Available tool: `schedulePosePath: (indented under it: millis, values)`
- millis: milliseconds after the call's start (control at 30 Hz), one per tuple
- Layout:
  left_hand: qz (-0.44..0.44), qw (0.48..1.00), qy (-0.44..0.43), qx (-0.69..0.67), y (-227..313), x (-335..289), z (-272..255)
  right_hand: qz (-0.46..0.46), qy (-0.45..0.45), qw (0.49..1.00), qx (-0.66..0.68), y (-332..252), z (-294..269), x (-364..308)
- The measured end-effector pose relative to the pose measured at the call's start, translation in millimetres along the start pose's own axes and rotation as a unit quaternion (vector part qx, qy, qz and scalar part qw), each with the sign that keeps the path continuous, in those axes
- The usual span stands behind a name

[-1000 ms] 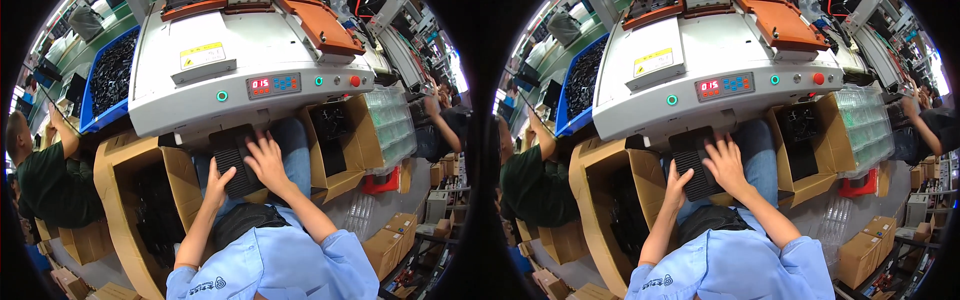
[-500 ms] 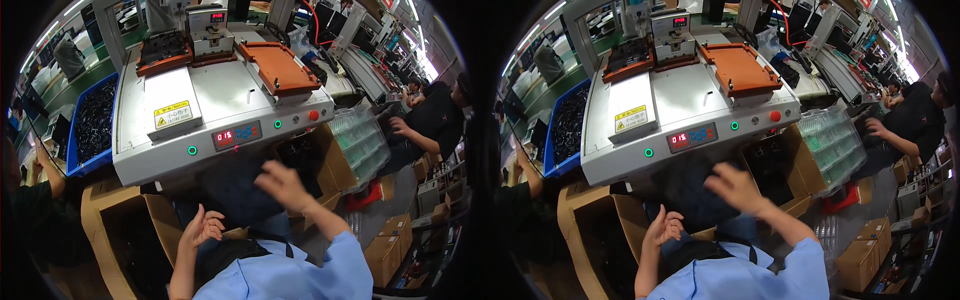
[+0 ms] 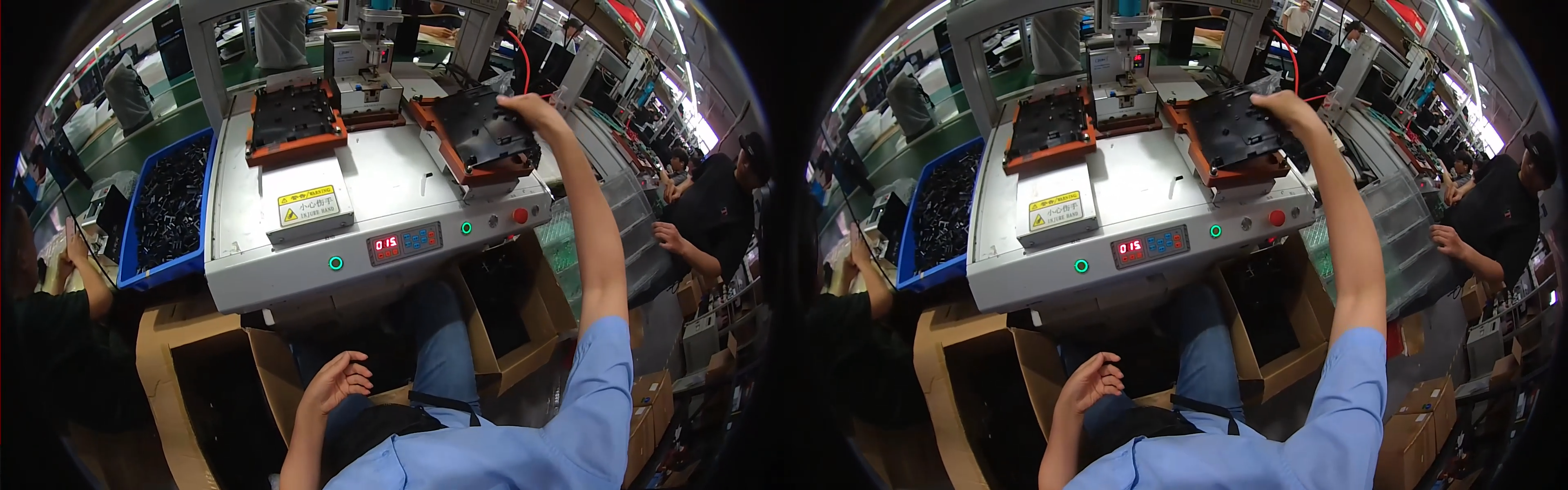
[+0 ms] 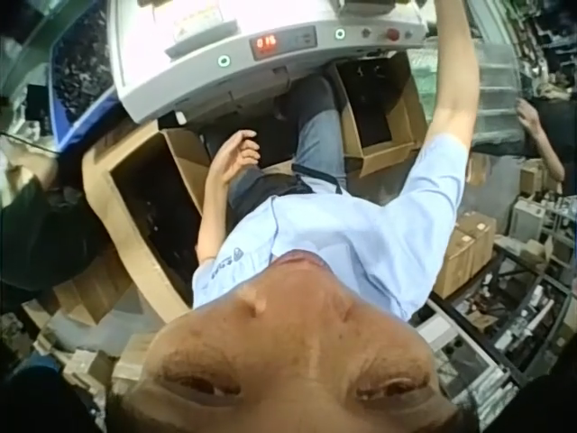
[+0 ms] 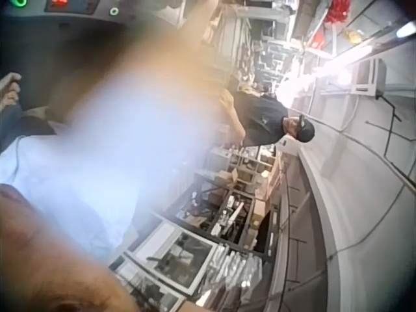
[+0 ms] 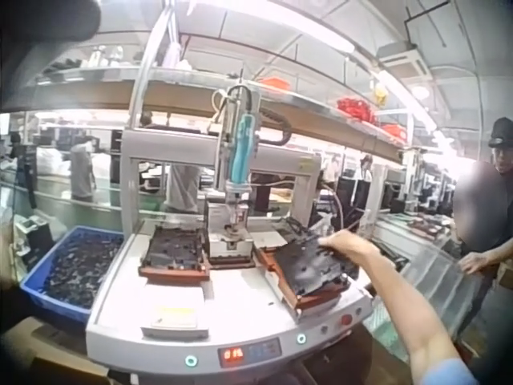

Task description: Manually loading electronic components into a press machine and organizing them into boxes.

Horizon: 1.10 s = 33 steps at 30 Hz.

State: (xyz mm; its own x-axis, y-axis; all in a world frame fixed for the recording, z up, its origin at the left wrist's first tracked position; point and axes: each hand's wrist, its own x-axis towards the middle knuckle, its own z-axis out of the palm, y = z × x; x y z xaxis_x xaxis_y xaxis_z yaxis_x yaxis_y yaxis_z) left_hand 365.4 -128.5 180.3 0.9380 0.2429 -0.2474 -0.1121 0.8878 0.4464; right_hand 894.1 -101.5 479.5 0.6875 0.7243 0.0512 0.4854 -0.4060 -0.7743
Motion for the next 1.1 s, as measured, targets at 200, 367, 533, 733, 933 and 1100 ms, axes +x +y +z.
schedulePosePath:
  millis: [200, 367, 533, 733, 933, 1100]
  values:
    - [0.002, 1.000, 0.022, -0.017, 2.3, -1.5, -0.3, -0.168, 0.098, 0.800, -0.568, 2.3, 65.6, -9.3]
    - [-0.007, 0.999, 0.033, -0.014, 5.7, 0.3, 4.6, -0.091, 0.111, 0.892, -0.429, -0.6, 24.0, 30.6]
    - [0.004, 0.998, 0.052, -0.023, 5.0, -2.6, -3.4, -0.124, 0.156, 0.876, -0.440, -1.9, 53.2, 55.0]
    - [0.013, 0.997, 0.068, -0.041, 6.7, 1.1, -5.2, -0.029, 0.065, 0.914, -0.400, 13.2, 46.8, 110.8]
    - [0.021, 0.996, 0.072, -0.044, 4.3, -0.4, -4.4, 0.100, 0.093, 0.934, -0.332, -15.7, 75.0, 98.3]
    - [0.022, 0.996, 0.083, -0.025, 0.8, 3.7, -5.9, 0.069, 0.108, 0.955, -0.269, -11.2, 56.9, 80.6]
